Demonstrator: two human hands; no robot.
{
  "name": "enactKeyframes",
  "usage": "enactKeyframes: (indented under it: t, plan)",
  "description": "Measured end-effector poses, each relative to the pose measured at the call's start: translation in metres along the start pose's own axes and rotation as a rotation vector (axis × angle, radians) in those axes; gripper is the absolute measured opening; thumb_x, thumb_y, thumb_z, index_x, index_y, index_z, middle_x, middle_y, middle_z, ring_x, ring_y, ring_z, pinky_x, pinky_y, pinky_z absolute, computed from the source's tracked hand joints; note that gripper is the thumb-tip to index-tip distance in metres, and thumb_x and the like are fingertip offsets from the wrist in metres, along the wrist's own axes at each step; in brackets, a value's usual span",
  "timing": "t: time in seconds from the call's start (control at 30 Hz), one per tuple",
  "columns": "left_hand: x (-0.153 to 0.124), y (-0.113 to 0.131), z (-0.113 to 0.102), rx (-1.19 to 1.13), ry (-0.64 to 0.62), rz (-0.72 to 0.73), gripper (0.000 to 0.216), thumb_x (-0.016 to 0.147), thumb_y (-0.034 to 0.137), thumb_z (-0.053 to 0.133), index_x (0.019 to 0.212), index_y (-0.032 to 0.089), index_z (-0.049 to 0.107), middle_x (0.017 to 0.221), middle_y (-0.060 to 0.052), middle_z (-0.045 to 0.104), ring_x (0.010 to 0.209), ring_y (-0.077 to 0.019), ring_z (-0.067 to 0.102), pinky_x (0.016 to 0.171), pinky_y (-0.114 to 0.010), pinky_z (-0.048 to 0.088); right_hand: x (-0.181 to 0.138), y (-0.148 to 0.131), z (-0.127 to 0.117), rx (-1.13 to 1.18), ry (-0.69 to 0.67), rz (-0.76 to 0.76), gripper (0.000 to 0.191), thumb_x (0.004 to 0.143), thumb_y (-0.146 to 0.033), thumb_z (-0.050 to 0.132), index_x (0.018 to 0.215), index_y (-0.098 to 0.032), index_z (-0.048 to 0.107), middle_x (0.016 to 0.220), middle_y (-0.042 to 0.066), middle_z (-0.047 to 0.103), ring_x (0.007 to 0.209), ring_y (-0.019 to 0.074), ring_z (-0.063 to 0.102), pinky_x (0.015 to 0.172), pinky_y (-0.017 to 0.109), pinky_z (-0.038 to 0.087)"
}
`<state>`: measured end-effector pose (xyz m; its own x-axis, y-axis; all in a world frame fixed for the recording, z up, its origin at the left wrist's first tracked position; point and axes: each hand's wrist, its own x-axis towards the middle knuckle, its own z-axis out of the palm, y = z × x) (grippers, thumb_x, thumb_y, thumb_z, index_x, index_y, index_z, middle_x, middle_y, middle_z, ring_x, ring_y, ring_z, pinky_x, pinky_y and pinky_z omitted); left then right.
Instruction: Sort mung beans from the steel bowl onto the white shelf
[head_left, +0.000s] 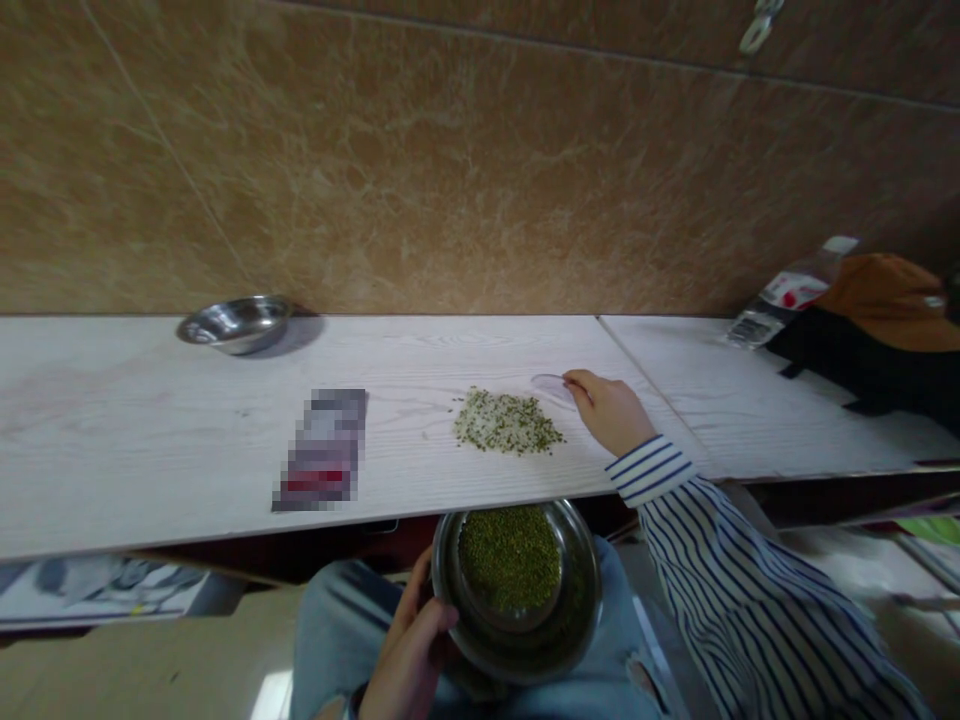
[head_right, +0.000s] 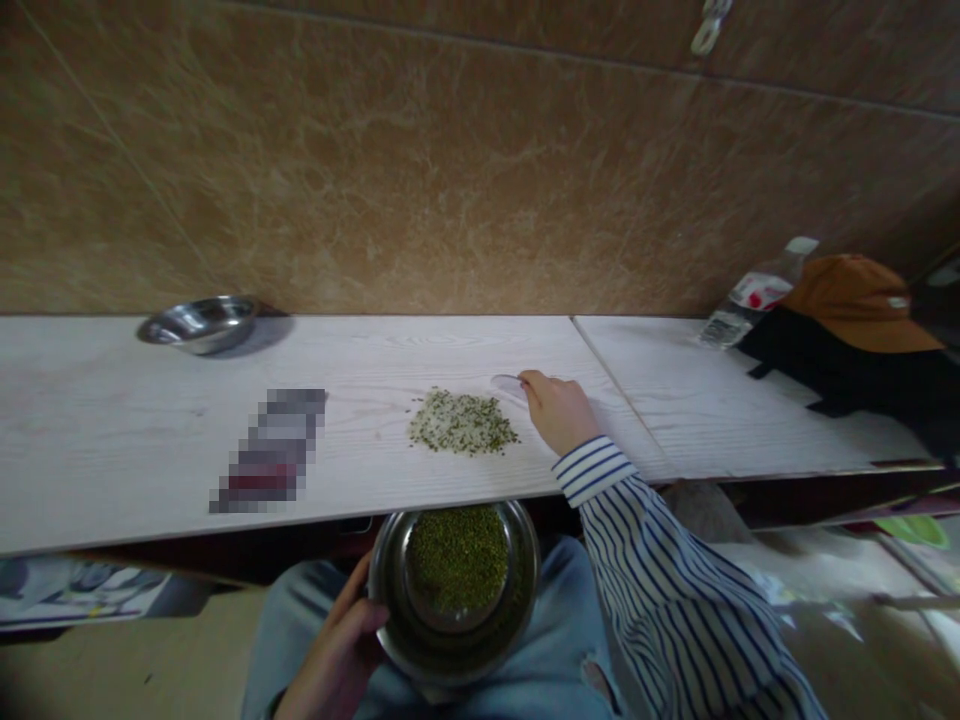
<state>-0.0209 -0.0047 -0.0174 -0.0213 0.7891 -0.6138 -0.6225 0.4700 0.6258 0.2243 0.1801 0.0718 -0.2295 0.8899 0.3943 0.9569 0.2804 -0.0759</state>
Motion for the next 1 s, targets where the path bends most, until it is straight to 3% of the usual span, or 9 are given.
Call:
enactKeyframes:
  t: [0.13, 0.33, 0.47, 0.77, 1.0]
  plan:
    - [0.003, -0.002, -0.003, -0.014, 0.026, 0.006, 0.074, 0.055, 0.015, 0.06, 0.127, 0.027, 0.049, 0.106, -0.003, 0.068, 0.097, -0.0249, 0.058, 0.071, -0.032, 0.046, 0.004, -0.006, 0.005, 0.04, -0.035, -0.047, 0.025, 0.092, -0.023, 0.04, 0.106, -0.019, 0.06, 0.091, 0.005, 0.071, 0.078, 0.0174, 0.066, 0.072, 0.028, 0.045]
    - [0.001, -0.002, -0.002, 0.01, -0.003, 0.022, 0.069, 0.058, 0.017, 0.06, 0.126, 0.026, 0.052, 0.108, -0.005, 0.067, 0.097, -0.0268, 0.058, 0.068, -0.033, 0.047, -0.017, -0.015, -0.001, 0.1, -0.045, -0.089, 0.024, 0.092, -0.022, 0.041, 0.108, -0.017, 0.059, 0.094, 0.006, 0.071, 0.085, 0.0168, 0.065, 0.079, 0.029, 0.045]
    - [0.0, -0.003, 0.002, 0.025, -0.013, 0.007, 0.071, 0.058, 0.018, 0.06, 0.128, 0.027, 0.05, 0.103, -0.004, 0.068, 0.09, -0.0251, 0.059, 0.067, -0.033, 0.046, -0.027, -0.021, -0.006, 0.106, -0.025, -0.111, 0.024, 0.093, -0.022, 0.04, 0.108, -0.017, 0.059, 0.093, 0.007, 0.07, 0.083, 0.017, 0.065, 0.079, 0.031, 0.045]
    - [-0.001, -0.006, 0.006, -0.003, -0.045, 0.025, 0.069, 0.058, 0.016, 0.06, 0.126, 0.025, 0.052, 0.108, -0.004, 0.067, 0.096, -0.0239, 0.057, 0.072, -0.031, 0.045, -0.049, -0.03, -0.014, 0.121, 0.019, -0.181, 0.022, 0.092, -0.021, 0.043, 0.107, -0.016, 0.058, 0.093, 0.007, 0.07, 0.085, 0.0171, 0.064, 0.079, 0.031, 0.044]
    - [-0.007, -0.003, 0.008, 0.009, -0.024, 0.007, 0.071, 0.059, 0.016, 0.059, 0.128, 0.028, 0.05, 0.104, -0.004, 0.067, 0.093, -0.0253, 0.058, 0.071, -0.033, 0.045, -0.046, -0.012, -0.013, 0.037, 0.027, -0.063, 0.024, 0.092, -0.021, 0.041, 0.108, -0.015, 0.059, 0.096, 0.009, 0.07, 0.085, 0.0196, 0.064, 0.081, 0.034, 0.045]
